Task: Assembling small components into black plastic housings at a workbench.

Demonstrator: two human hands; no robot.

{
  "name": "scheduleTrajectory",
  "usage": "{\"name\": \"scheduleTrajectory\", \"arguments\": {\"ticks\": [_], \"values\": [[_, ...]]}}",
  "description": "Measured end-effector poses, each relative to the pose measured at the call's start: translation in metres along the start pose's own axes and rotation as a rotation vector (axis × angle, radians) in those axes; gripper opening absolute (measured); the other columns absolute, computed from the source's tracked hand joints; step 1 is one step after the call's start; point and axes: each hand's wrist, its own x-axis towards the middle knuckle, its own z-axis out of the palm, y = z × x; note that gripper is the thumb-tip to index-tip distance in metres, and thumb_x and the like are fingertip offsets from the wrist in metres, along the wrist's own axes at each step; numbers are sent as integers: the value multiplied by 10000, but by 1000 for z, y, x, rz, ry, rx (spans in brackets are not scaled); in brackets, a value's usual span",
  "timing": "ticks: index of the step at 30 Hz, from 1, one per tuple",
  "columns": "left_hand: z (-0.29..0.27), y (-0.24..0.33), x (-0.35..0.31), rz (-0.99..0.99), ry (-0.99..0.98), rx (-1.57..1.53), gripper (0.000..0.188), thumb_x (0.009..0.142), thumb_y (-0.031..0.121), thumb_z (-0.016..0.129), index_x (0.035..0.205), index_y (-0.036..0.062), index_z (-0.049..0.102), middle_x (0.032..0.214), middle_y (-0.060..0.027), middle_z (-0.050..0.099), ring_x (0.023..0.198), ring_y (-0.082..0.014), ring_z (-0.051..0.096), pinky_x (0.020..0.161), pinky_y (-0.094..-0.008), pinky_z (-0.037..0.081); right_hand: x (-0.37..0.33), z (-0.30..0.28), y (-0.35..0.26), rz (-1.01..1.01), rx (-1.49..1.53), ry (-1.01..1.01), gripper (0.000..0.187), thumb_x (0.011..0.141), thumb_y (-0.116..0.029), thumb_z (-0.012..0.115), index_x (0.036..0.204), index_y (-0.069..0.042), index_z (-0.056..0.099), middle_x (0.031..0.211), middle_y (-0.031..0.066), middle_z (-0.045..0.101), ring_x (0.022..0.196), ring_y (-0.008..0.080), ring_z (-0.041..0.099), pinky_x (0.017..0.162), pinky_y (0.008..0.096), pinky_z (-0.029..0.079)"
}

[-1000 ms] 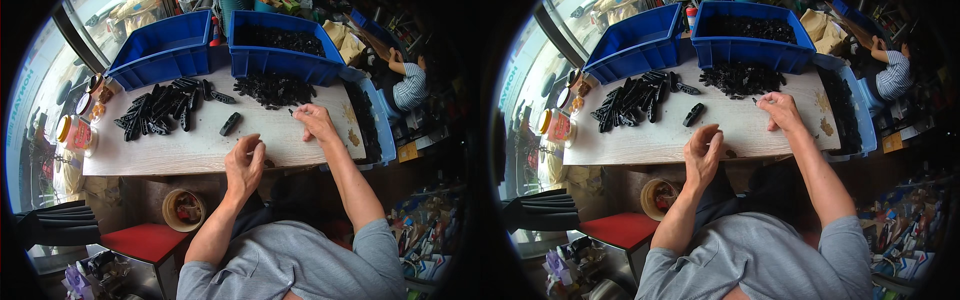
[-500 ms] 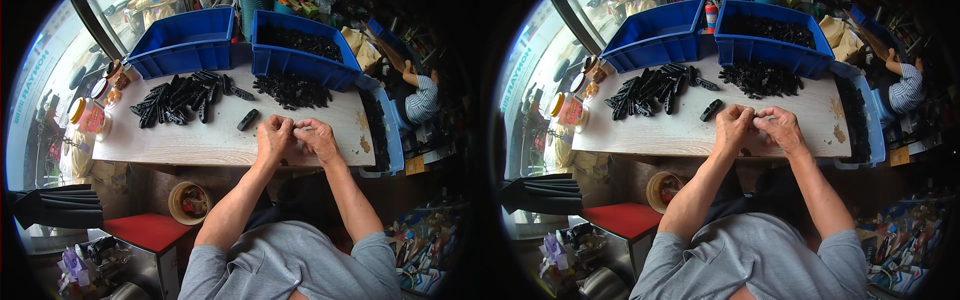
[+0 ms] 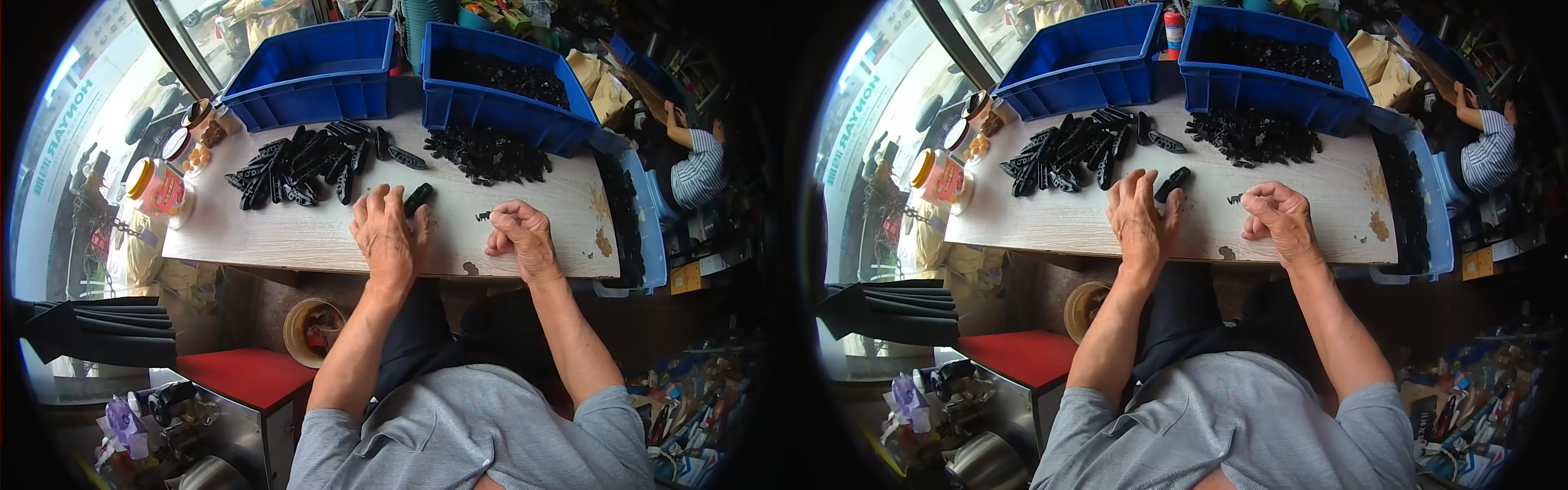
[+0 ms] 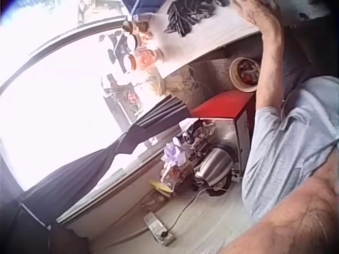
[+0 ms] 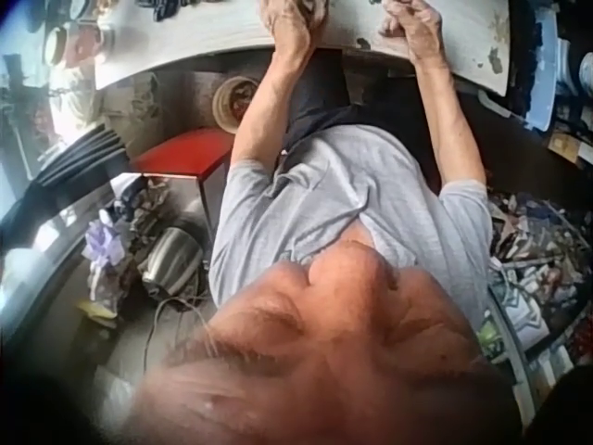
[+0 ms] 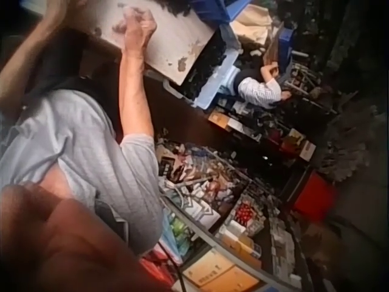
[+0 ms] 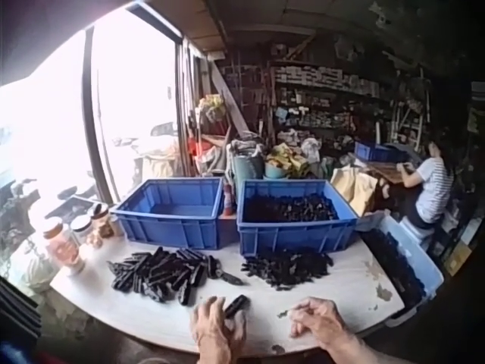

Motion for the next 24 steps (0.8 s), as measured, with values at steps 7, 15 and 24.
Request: {"name": "scheduleTrajectory", "arguments": {"ticks": [7, 15, 24], "values": [[8, -6, -6, 113, -218, -158, 211, 823, 116, 691, 1018, 73, 620, 969, -116, 644, 927, -331, 591, 802, -441, 462, 2, 4, 2, -9, 35, 40, 153, 890, -213, 716, 945, -84, 655, 634, 26, 617, 709, 170, 683, 605, 317, 600], [2, 29, -21, -408, -495, -1033, 255, 909, 57, 650, 1140, -9, 566, 906, -90, 683, 788, -132, 665, 669, -285, 560, 3, 7, 9, -20, 183, -71, 139, 879, -152, 727, 969, -65, 667, 731, 14, 649, 708, 145, 677, 654, 263, 558], [1, 32, -17, -644, -627, -1428, 201, 940, 22, 600, 1126, -39, 555, 954, -111, 689, 834, -132, 683, 675, -258, 583, 3, 11, 4, 0, 145, -60, 145, 853, -98, 756, 978, -70, 688, 750, -25, 647, 596, 65, 552, 602, 202, 474]]}}
